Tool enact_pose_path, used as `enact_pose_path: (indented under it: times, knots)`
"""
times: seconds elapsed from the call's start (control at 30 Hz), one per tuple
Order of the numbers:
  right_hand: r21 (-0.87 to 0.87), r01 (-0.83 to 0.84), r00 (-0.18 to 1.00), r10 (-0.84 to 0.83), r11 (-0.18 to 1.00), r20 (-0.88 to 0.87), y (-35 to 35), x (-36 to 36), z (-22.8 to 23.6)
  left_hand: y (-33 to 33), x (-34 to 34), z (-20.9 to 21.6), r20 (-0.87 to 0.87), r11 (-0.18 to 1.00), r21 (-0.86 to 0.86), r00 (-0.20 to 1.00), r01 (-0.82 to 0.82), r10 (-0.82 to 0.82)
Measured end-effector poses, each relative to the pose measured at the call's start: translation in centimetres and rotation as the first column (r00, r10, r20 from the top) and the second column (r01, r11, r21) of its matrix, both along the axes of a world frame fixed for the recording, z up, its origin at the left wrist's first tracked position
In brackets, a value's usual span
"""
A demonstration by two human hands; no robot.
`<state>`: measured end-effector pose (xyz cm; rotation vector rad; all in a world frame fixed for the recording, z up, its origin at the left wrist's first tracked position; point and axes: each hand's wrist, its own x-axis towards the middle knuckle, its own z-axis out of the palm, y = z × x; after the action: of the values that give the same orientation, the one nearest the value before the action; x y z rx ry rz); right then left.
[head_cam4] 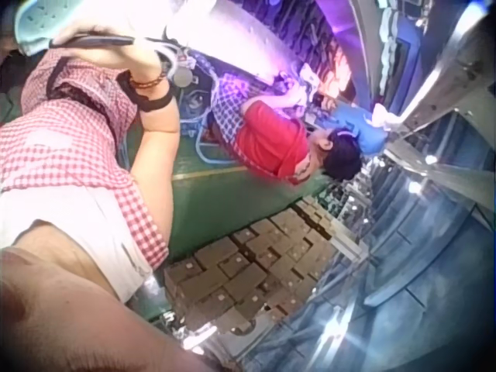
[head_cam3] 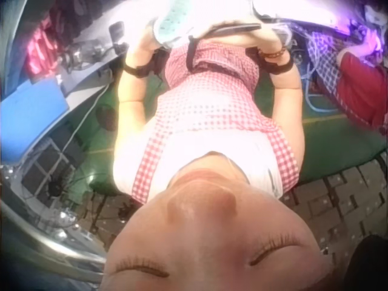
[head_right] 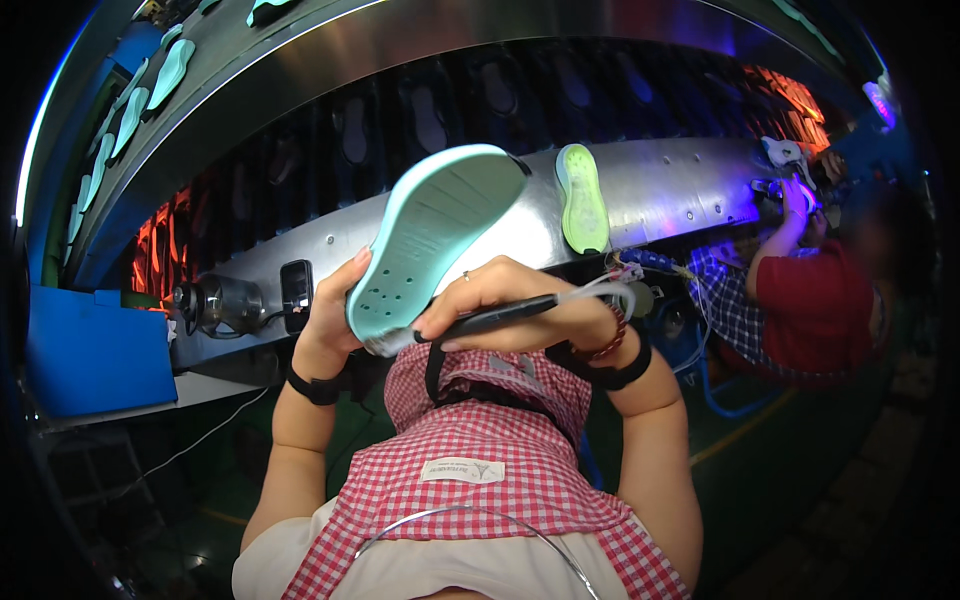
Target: Applying adhesive or cleaning agent to the interior of shoe soles using a brush on a production line.
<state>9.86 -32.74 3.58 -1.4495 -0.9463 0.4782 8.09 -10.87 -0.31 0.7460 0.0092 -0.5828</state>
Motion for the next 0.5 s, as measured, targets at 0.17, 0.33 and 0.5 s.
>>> enact_pose_path:
  times: [0.17,0.33,0.5]
  knots:
    - [0.000,-0.084,0.996,0.084,0.996,0.030,-1.2,0.9,1.6,0.6,-0.1,1.9,-0.150,0.976,0.166,0.982,0.142,-0.117]
    - [-0.121,-0.242,0.962,0.254,0.963,0.098,-1.8,1.4,2.4,0.0,-0.6,1.7,-0.015,0.915,0.371,0.986,0.157,-0.163]
    - [-0.030,-0.094,0.988,0.097,0.995,0.120,-2.4,1.9,1.7,2.1,-0.6,1.1,-0.131,0.968,0.092,0.967,0.233,-0.220]
